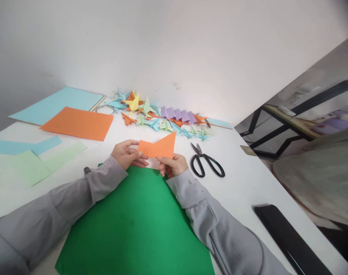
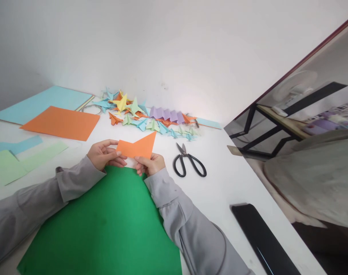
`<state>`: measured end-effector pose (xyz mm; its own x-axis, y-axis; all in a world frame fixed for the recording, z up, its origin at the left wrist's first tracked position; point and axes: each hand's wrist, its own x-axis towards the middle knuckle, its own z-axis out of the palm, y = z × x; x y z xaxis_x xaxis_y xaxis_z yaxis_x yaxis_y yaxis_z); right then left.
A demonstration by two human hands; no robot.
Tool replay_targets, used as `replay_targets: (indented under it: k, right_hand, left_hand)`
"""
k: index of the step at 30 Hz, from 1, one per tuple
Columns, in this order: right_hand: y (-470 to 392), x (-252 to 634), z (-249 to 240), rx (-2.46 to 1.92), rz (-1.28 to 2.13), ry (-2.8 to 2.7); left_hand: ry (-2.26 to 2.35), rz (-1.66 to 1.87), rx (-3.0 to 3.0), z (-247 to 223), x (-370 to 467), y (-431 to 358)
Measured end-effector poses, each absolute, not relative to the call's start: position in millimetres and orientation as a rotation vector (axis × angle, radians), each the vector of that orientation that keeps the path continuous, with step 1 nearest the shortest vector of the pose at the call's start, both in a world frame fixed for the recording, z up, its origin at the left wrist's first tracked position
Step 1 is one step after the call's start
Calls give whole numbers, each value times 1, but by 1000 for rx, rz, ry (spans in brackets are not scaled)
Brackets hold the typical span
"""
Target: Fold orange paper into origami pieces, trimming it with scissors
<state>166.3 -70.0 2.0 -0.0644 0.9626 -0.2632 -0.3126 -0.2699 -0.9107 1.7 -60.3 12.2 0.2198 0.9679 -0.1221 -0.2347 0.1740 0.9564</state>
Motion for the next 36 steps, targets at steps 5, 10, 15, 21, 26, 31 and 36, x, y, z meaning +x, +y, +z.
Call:
replay_targets:
  k: [5, 10, 15, 21, 26, 31, 36]
  right_hand:
    - [-70, 167, 4, -1141, 1561, -813]
    - [-70, 168, 4, -1125, 1550, -781]
    - [-70, 168, 1, -1093, 1539, -821]
    - [-75, 165, -7, -1074, 1492, -1069]
    - [-77, 163, -5, -1090, 1479, -1176]
    - [-75, 165, -2, -1170, 1466, -1174]
    - [-73, 163, -4, -1082, 1462, -1137]
  left_hand:
    - [886, 1036, 1005, 8, -1, -58]
    - [805, 982, 962, 3, -3, -54]
    - [875, 968, 853, 10, -3, -53]
    - [975, 1021, 983, 10, 10, -66]
    - [1001, 1001, 1066, 4, 12, -68]
    - [971, 941, 1152, 8, 5, -62]
    - [974, 917, 1213, 8, 2, -59]
